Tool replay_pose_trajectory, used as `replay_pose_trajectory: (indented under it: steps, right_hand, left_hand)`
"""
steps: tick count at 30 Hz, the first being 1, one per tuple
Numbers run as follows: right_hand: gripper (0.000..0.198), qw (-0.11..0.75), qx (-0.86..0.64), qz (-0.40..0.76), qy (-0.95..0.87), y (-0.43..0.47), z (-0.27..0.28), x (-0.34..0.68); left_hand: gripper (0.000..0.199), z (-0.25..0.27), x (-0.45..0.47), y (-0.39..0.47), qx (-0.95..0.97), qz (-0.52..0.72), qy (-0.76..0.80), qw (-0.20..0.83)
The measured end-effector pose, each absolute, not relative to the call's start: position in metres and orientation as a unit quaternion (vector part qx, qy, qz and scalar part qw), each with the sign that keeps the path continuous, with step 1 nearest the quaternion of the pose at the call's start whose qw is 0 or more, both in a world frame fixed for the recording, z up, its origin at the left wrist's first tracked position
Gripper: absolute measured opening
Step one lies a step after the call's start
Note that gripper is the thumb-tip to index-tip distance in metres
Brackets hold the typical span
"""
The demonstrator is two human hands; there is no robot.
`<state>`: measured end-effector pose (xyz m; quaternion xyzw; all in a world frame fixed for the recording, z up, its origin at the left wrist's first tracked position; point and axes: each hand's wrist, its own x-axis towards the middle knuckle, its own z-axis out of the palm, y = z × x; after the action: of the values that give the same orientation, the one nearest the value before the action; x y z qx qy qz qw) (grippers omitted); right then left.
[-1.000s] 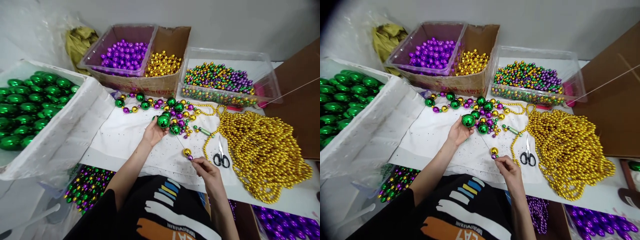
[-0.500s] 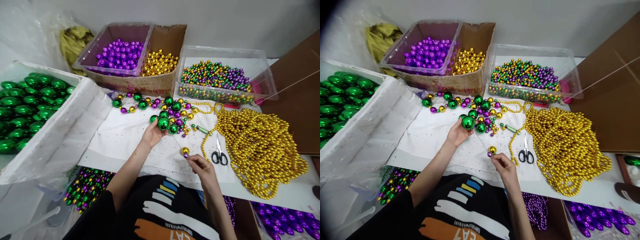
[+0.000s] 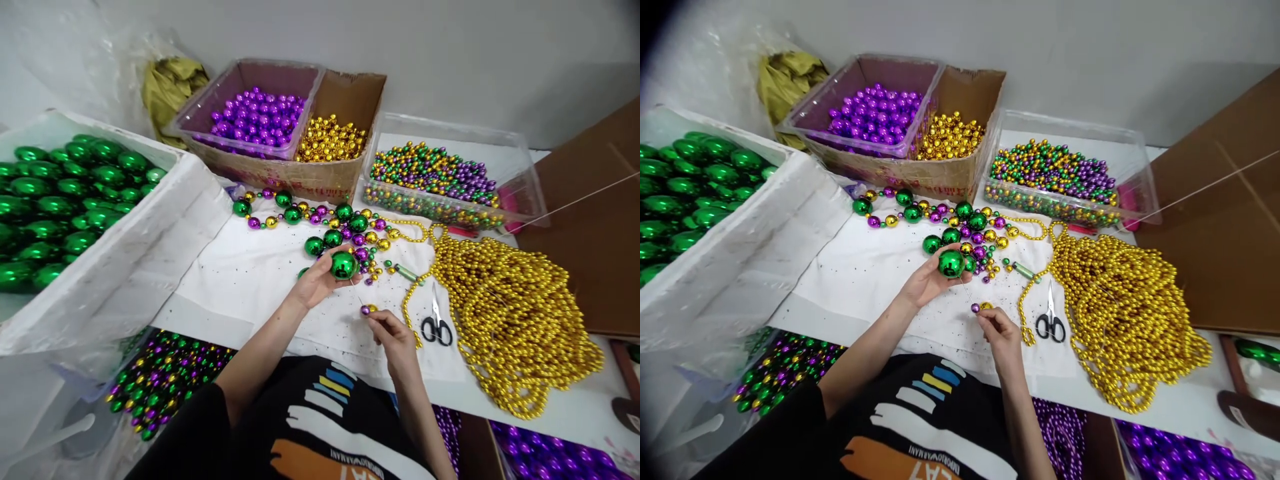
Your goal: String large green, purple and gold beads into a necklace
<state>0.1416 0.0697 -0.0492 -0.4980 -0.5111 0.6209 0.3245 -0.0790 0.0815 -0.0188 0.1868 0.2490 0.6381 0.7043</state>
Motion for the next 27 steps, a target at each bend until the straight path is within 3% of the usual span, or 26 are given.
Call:
replay_pose_trajectory:
  steps: [9,18,22,27]
  right_hand:
    - [0.022,0.310,-0.471,0.650,-0.509,0.076,-0.039,0.127]
    - [0.035,0.277,-0.393,0.666,-0.571,0.082,-0.014,0.121]
    - [0.017,0.328,-0.424,0.636,-0.555,0.085,-0.011,0.117]
    - [0.017,0.428,-0.469,0.579,-0.511,0.081,-0.010,0.115]
  left_hand:
    - [0.064,-0.002,-0.099,0.077,0.247,0.607,0.304,0.691]
    - [0.052,0.015,-0.108,0.082,0.236,0.604,0.292,0.703]
    - [0.050,0.020,-0.104,0.086,0.228,0.618,0.291,0.693]
    - [0.045,0.020,-0.095,0.092,0.127,0.652,0.311,0.680]
